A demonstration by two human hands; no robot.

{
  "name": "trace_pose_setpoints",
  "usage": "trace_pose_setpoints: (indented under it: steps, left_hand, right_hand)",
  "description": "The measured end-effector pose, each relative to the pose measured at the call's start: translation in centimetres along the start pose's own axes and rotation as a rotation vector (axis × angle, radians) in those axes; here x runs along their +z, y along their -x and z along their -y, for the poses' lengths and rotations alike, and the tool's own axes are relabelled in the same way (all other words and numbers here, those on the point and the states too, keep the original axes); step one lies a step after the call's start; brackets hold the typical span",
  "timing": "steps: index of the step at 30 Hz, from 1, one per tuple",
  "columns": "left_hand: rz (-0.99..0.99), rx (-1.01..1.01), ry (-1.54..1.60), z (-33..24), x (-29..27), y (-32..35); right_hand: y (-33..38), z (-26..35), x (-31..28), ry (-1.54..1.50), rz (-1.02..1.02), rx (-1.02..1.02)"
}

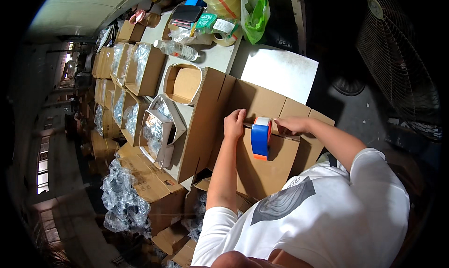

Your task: The person picks up wrapped items from a large box, places them into smaller cardboard boxes, seals the boxes using a handheld tape dispenser, and then carries the sealed boxes to a stack.

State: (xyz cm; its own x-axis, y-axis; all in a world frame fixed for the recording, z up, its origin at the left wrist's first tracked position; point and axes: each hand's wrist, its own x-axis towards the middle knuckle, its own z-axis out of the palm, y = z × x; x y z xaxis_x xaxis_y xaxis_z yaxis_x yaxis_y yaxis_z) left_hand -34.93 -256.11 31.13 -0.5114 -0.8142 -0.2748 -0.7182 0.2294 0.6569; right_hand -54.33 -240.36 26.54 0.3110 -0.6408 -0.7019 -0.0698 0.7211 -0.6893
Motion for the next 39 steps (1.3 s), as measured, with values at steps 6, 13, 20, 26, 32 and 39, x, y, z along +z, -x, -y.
trace_pose_setpoints:
  steps: [6,13,20,26,32,39]
  left_hand:
    - [-0.082,0.555,-0.251,-0.8,2.2,4.9]
    - [0.011,0.535,-0.218,-1.2,1.5,5.0]
    - [0.105,0.420,-0.150,-0.8,1.1,5.3]
    - [0.096,0.386,-0.093,-2.0,0.7,5.6]
    - [0.207,0.395,-0.427,-4.5,2.9,8.5]
    - [0.521,0.101,-0.806,-10.0,4.2,7.8]
  right_hand:
    - [0.8,-1.8,-0.5,-0.151,-0.053,-0.176]
    - [0.9,10.3,0.4,0.696,0.022,-0.833]
    - [1.7,15.5,-8.4,0.777,0.224,-0.573]
    - [-0.2,14.9,-11.7,1.151,0.078,-0.458]
    - [-1.0,13.3,-3.9,1.324,-0.071,-0.392]
    - [1.7,14.7,-7.6,1.258,-0.863,-0.556]
